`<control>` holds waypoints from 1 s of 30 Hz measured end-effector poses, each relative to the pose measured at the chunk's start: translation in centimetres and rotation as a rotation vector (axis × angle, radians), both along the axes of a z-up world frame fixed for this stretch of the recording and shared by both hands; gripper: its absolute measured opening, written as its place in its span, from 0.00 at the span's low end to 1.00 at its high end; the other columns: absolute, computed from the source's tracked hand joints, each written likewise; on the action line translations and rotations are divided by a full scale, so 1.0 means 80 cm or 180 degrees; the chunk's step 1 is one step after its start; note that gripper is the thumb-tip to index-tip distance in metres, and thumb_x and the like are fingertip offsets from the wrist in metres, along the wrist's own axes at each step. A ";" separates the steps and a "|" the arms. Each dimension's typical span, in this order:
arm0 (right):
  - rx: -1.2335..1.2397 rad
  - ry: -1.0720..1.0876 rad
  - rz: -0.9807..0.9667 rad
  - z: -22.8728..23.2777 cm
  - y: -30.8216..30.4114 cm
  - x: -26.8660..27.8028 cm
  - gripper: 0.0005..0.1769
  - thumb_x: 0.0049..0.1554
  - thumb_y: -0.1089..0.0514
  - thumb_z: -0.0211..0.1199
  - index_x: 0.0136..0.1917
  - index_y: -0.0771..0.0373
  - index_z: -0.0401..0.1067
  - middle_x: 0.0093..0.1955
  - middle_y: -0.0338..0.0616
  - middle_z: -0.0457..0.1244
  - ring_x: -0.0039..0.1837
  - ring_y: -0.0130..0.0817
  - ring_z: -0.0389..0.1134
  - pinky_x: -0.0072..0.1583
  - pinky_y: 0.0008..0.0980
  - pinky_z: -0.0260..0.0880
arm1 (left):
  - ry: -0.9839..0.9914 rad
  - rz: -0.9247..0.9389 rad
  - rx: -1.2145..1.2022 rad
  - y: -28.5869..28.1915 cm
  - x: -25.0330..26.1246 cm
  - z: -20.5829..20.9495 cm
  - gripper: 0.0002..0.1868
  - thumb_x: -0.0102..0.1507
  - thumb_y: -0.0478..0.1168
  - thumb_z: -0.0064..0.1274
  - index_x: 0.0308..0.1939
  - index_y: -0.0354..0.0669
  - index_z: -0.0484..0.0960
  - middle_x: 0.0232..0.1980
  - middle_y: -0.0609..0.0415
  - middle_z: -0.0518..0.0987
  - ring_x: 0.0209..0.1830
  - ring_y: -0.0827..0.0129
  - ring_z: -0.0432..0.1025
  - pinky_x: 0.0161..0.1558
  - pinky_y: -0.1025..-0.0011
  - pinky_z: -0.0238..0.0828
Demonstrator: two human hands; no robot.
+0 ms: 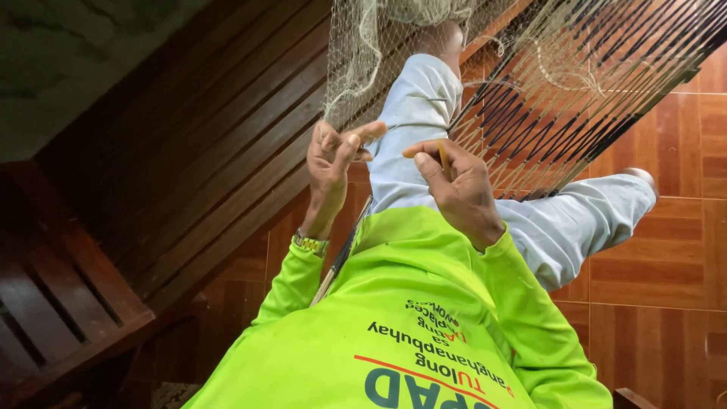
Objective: Weaving or repairing a fishing net using a shuttle and thread by tying knots in a repetitive pattern.
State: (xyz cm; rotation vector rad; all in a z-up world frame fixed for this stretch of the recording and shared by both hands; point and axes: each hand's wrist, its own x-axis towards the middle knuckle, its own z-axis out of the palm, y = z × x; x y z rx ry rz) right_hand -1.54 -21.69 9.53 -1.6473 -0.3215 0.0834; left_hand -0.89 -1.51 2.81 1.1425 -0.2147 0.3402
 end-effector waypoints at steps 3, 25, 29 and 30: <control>0.0078 0.0044 0.0001 0.001 0.011 -0.004 0.10 0.65 0.64 0.58 0.56 0.66 0.77 0.33 0.34 0.55 0.36 0.15 0.59 0.42 0.19 0.65 | -0.0023 -0.0165 -0.0031 0.006 0.001 -0.003 0.16 0.73 0.40 0.47 0.41 0.56 0.53 0.57 0.33 0.82 0.58 0.55 0.80 0.43 0.78 0.80; -0.0085 -0.0151 0.0236 0.018 0.030 -0.018 0.08 0.63 0.66 0.58 0.51 0.65 0.78 0.27 0.31 0.54 0.31 0.16 0.55 0.35 0.17 0.55 | -0.0218 0.0098 0.0436 -0.007 0.006 0.009 0.25 0.68 0.29 0.57 0.39 0.50 0.52 0.51 0.35 0.85 0.30 0.77 0.74 0.33 0.85 0.69; -0.0076 -0.0134 0.0145 0.016 0.031 -0.021 0.08 0.64 0.66 0.57 0.51 0.63 0.78 0.26 0.31 0.54 0.32 0.16 0.54 0.35 0.17 0.54 | -0.0134 0.0153 0.0416 -0.009 0.000 0.013 0.24 0.68 0.30 0.58 0.39 0.48 0.53 0.50 0.35 0.86 0.32 0.78 0.75 0.35 0.85 0.71; -0.0089 -0.0099 0.0213 0.015 0.032 -0.024 0.08 0.64 0.65 0.57 0.51 0.63 0.78 0.26 0.31 0.54 0.32 0.16 0.55 0.35 0.17 0.54 | -0.0108 0.0158 0.0353 -0.011 0.000 0.012 0.24 0.68 0.30 0.59 0.39 0.47 0.54 0.49 0.36 0.86 0.34 0.78 0.77 0.37 0.85 0.73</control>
